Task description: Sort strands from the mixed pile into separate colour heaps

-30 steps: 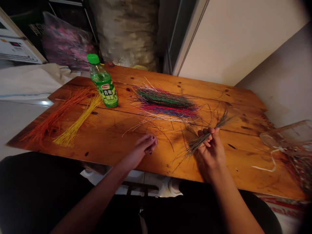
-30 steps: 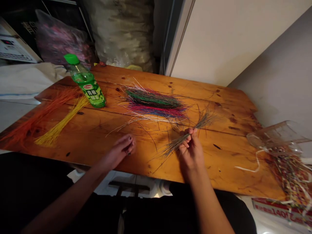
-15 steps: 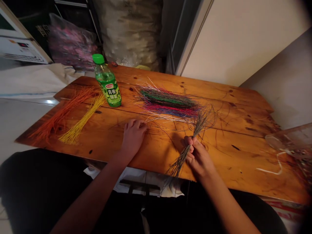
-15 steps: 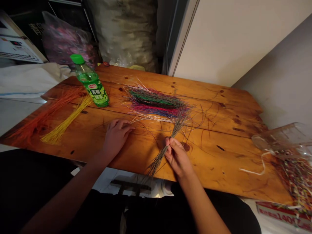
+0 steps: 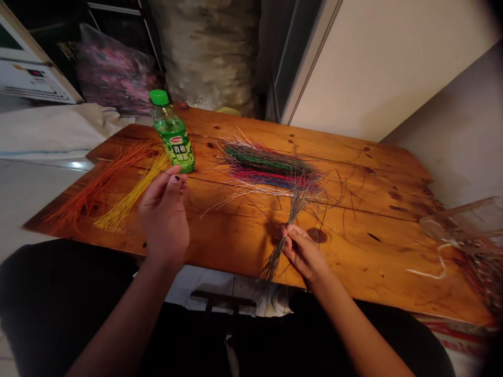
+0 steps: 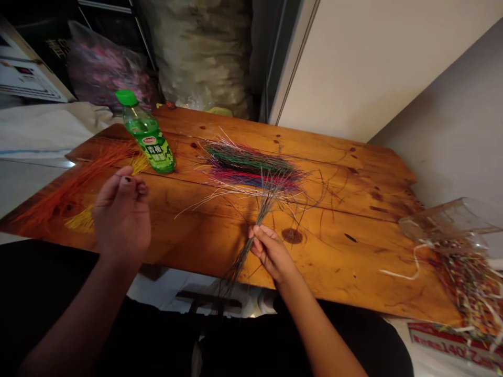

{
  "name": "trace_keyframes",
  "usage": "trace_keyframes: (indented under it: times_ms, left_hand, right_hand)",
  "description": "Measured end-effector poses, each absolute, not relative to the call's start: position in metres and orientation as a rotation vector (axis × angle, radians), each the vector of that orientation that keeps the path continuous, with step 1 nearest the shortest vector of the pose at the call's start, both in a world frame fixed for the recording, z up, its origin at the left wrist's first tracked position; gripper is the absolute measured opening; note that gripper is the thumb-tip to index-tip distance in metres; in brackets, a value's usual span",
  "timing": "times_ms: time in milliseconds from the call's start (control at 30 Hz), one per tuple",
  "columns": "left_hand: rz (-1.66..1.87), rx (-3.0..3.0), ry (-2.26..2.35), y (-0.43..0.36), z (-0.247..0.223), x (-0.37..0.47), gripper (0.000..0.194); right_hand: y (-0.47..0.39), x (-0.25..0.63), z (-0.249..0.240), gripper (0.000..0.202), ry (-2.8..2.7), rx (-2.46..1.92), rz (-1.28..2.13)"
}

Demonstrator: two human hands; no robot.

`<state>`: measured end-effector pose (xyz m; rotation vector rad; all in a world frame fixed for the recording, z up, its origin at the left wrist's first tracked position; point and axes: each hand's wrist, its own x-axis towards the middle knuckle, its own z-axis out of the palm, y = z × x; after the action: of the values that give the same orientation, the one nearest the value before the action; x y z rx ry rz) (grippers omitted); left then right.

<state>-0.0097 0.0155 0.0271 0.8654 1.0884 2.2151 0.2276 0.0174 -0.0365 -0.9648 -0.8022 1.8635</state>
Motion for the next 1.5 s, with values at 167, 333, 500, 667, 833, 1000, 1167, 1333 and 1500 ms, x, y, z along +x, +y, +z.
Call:
trace_keyframes:
  times_ms: [167, 333, 500, 667, 833, 1000, 1167, 1333, 1500]
  left_hand:
    - [1.706, 0.593, 0.914, 0.012, 0.021, 0.004, 0.015]
    - [1.329, 0.709, 0.982, 0.005, -0.004, 0.040, 0.015]
    - [1.203, 0.904, 1.018, 0.000, -0.011, 0.056, 0.013]
    - [1.218, 0.942, 1.055, 0.001, -0.013, 0.057, 0.014]
    - [1.236, 1.094, 1.084, 0.001, -0.017, 0.057, 0.019]
    - [1.256, 1.120, 1.111, 0.000, -0.018, 0.057, 0.021]
    - [1.297, 1.106, 1.154, -0.001, -0.016, 0.057, 0.021]
    - [1.381, 1.043, 1.170, 0.001, -0.015, 0.056, 0.023]
    - [1.497, 0.987, 1.161, 0.003, -0.016, 0.055, 0.023]
  right_hand:
    - [0.016, 0.225, -0.036, 0.027, -0.873, -0.978, 1.891]
    - [0.011, 0.220, -0.038, 0.025, -0.981, -0.988, 1.912]
    - [0.006, 0.213, -0.036, 0.026, -1.123, -0.984, 1.920]
    - [0.006, 0.211, -0.035, 0.025, -1.164, -0.984, 1.919]
    - [0.007, 0.214, -0.034, 0.026, -1.178, -0.977, 1.950]
    - [0.008, 0.215, -0.035, 0.025, -1.262, -0.985, 1.941]
    - [0.007, 0.216, -0.037, 0.025, -1.320, -0.988, 1.934]
    - [0.007, 0.216, -0.037, 0.024, -1.347, -1.002, 1.917]
    - [0.007, 0.216, -0.037, 0.026, -1.413, -1.011, 1.893]
